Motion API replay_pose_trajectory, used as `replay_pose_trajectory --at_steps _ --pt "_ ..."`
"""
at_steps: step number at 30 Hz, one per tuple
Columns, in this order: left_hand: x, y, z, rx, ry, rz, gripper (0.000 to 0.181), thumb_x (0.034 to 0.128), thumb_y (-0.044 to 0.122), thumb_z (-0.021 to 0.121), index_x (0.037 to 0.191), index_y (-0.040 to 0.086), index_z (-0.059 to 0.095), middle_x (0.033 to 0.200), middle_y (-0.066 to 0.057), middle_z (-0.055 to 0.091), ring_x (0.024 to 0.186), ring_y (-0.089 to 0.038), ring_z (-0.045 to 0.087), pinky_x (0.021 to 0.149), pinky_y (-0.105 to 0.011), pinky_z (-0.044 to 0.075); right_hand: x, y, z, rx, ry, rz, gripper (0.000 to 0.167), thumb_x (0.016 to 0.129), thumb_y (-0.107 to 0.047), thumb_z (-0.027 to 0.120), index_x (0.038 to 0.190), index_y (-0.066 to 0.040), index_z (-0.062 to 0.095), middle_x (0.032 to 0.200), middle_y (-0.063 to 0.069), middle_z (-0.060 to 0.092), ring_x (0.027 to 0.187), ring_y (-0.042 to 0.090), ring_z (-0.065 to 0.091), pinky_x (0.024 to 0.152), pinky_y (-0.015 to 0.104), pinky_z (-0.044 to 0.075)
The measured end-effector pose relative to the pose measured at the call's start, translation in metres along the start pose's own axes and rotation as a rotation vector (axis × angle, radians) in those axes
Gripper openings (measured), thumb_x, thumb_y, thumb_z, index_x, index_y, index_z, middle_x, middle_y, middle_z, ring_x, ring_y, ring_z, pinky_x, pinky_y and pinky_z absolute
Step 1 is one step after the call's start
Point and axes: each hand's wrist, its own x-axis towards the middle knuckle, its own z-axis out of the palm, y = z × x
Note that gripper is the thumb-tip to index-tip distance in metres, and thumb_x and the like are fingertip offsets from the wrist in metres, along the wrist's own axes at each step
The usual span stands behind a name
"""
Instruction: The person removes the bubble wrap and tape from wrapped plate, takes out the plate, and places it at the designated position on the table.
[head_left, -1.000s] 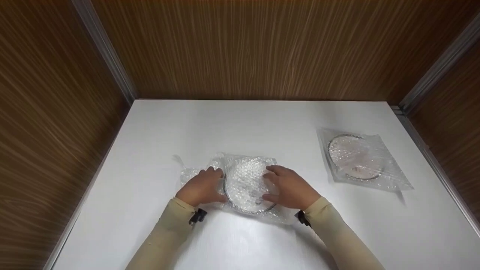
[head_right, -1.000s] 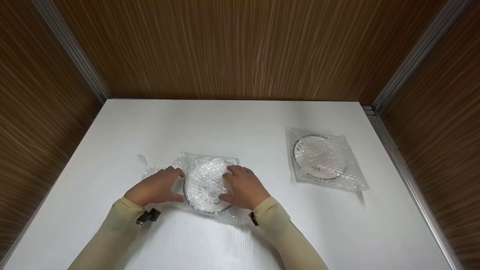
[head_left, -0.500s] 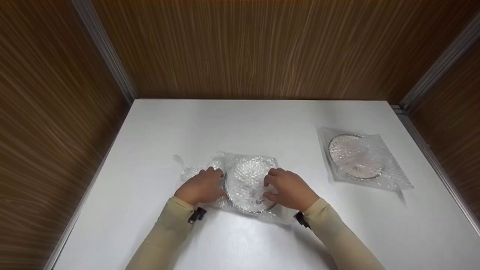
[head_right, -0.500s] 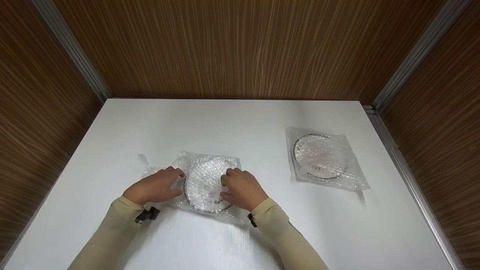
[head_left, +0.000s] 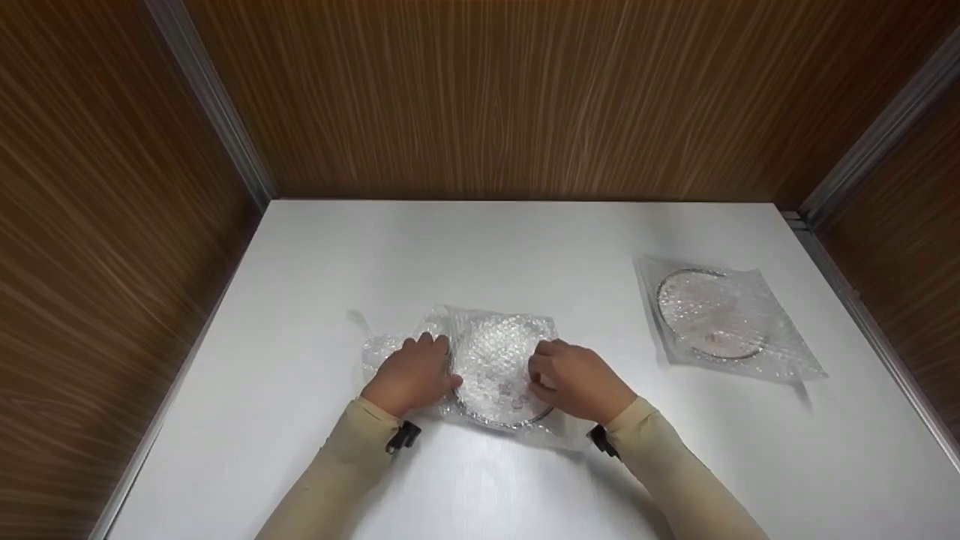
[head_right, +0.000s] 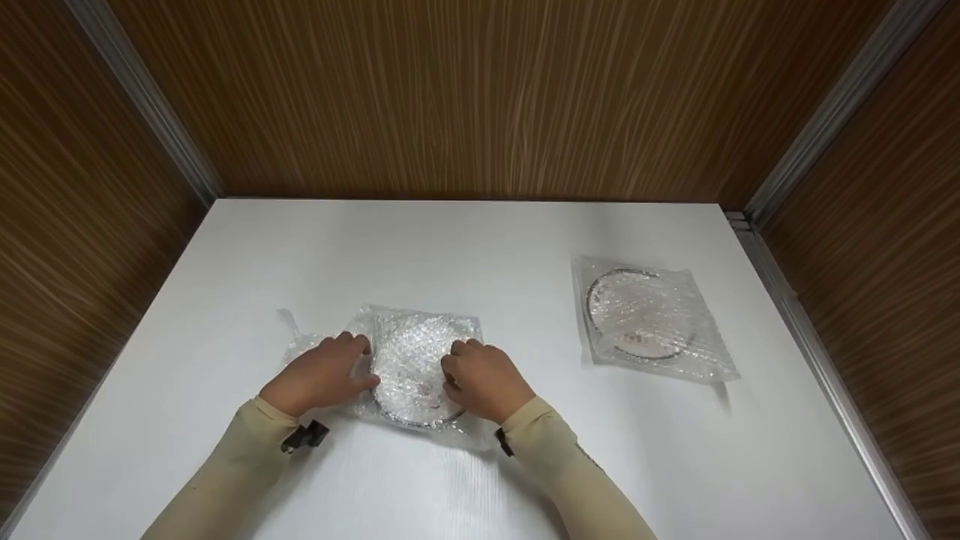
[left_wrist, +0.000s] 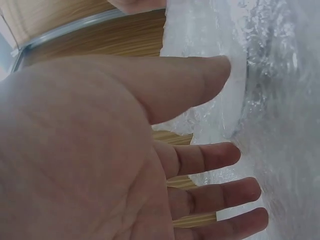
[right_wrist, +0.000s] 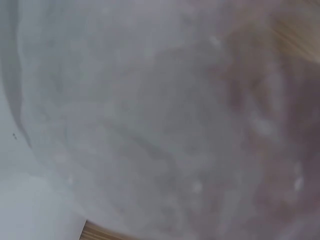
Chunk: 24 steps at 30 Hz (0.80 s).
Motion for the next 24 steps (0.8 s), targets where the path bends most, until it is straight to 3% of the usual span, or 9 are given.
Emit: replay_pose_trajectory --at_steps 9,24 --pt "0.001 0.000 0.003 0.031 0.032 0.010 0.042 0.0913 0.036 0.075 0.110 0.003 0.058 0.099 -0.013 0.053 0.093 -0.036 0.055 0.076 -0.050 0.052 0.001 0.000 -0.001 -0.026 0.020 -0.003 0.014 0.087 -0.011 0.076 0.080 -0.017 0.066 0.082 -0.004 0.059 0.073 0.014 0.054 0.062 0.031 0.051" --pt "-0.001 0.001 0.001 0.047 0.030 0.025 0.043 0.0915 0.036 0.076 0.110 0.002 0.058 0.096 -0.012 0.052 0.090 -0.033 0.053 0.075 -0.049 0.051 0.001 -0.001 -0.012 -0.043 0.074 0.029 0.015 0.086 -0.009 0.076 0.080 -0.017 0.065 0.080 -0.004 0.059 0.070 0.014 0.053 0.059 0.030 0.049"
